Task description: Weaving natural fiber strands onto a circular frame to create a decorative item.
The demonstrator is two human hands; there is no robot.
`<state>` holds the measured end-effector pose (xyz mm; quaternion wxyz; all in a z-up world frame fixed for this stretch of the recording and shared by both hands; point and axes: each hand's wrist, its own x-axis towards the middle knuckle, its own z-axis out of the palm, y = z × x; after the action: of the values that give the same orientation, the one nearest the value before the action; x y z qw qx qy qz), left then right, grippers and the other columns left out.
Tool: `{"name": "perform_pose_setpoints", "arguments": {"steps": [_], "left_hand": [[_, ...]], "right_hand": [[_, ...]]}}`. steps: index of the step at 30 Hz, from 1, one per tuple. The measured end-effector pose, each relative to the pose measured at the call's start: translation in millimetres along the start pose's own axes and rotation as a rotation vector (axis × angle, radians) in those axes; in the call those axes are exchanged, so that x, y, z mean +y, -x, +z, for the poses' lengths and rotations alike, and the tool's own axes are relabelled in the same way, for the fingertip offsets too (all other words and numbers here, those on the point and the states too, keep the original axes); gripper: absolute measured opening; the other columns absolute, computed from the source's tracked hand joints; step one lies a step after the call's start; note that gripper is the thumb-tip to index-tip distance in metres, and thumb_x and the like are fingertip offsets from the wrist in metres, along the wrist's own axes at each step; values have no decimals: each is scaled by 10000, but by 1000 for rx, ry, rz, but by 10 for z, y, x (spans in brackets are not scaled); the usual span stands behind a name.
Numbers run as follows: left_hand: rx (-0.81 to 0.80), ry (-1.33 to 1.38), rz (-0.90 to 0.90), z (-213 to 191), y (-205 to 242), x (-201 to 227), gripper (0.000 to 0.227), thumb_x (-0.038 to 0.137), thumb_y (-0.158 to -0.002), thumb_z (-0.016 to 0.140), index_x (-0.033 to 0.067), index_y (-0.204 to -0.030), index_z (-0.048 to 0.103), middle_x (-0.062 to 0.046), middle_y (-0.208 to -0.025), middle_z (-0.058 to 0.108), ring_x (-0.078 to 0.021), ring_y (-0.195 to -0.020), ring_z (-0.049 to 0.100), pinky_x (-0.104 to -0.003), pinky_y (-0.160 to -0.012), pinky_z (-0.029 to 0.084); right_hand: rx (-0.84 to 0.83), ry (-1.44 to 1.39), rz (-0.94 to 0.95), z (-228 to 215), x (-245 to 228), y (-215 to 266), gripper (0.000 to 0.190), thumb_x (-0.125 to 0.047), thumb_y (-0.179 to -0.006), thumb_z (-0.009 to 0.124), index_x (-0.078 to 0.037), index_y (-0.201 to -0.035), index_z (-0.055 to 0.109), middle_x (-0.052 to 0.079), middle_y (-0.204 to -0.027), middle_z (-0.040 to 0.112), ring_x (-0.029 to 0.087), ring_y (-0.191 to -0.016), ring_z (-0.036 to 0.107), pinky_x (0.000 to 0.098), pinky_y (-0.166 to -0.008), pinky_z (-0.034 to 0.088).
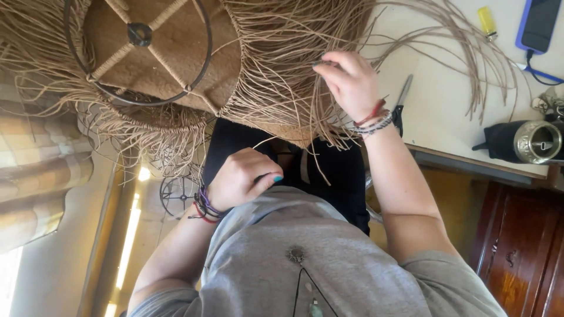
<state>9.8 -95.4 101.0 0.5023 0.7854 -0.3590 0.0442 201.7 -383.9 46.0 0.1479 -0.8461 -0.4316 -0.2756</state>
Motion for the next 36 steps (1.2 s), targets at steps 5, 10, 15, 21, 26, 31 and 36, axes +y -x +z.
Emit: {"name": "perform_pose_setpoints", "arguments": {"steps": [5, 10, 15, 21, 26, 31, 36], "left_hand": [[122, 126, -24, 54, -134, 109, 317, 272, -1081, 463, 81, -950, 679, -30, -859, 706, -229, -761, 671, -370, -792, 505], [319, 491, -318, 318, -315, 185, 481, 375, -1101, 388, 19, -1014, 699, -91, -949, 720, -185, -868, 688, -308, -856, 580], [247, 1476, -350, 450, -548, 132, 727, 544, -1084, 436, 31, -1588, 321, -185, -1482, 562, -299, -1416, 510, -488, -1210, 366], [678, 1582, -295, -50, -308, -85, 294, 374, -1123, 411, 183, -1258, 591, 136, -711, 343, 3, -571, 403, -152, -538, 368], [1030, 1274, -313, -440, 80, -230, 267, 406, -1111, 362, 240, -1051, 561, 120, -695, 223, -14, -504, 244, -150, -448, 243], [1149, 1126, -452, -89, -33, -143, 272, 383, -1099, 408, 196, -1010, 584, 123, -586, 338, 6, -431, 334, -108, -394, 277], [868, 1189, -414, 430, -276, 278, 403, 325, -1088, 529, -4, -1269, 678, -194, -1294, 698, -317, -1215, 680, -485, -1028, 538]], "right_hand": [[193, -206, 31, -182, -102, -99, 45, 19, -1002, 675, 6, -1041, 692, 178, -1107, 715, 306, -984, 724, 392, -880, 642], [431, -874, 156, -581, -642, -72, 164, -45, -1131, 396, -5, -1190, 544, 194, -1213, 656, 342, -1127, 695, 419, -1016, 623], [601, -1580, 393, -649, -1212, 520, 229, -153, -1101, 346, -60, -1152, 549, 152, -818, 549, 394, -799, 683, 510, -804, 598], [360, -1876, 843, -1220, -1333, 895, 247, -142, -1069, 412, 24, -991, 578, -17, -524, 288, 138, -398, 401, 279, -410, 321], [281, -1586, 1001, -1141, -1029, 1351, 253, -143, -1095, 424, 29, -1037, 601, -71, -550, 267, 26, -417, 299, 180, -425, 246], [283, -1365, 958, -981, -1536, 901, 226, -67, -1074, 430, 85, -1040, 593, -16, -526, 287, 32, -437, 303, 171, -423, 238], [-3, -1004, 694, -891, -2079, 246, 221, -61, -1015, 544, -21, -1028, 761, 13, -530, 506, 61, -453, 445, 203, -438, 373]]}}
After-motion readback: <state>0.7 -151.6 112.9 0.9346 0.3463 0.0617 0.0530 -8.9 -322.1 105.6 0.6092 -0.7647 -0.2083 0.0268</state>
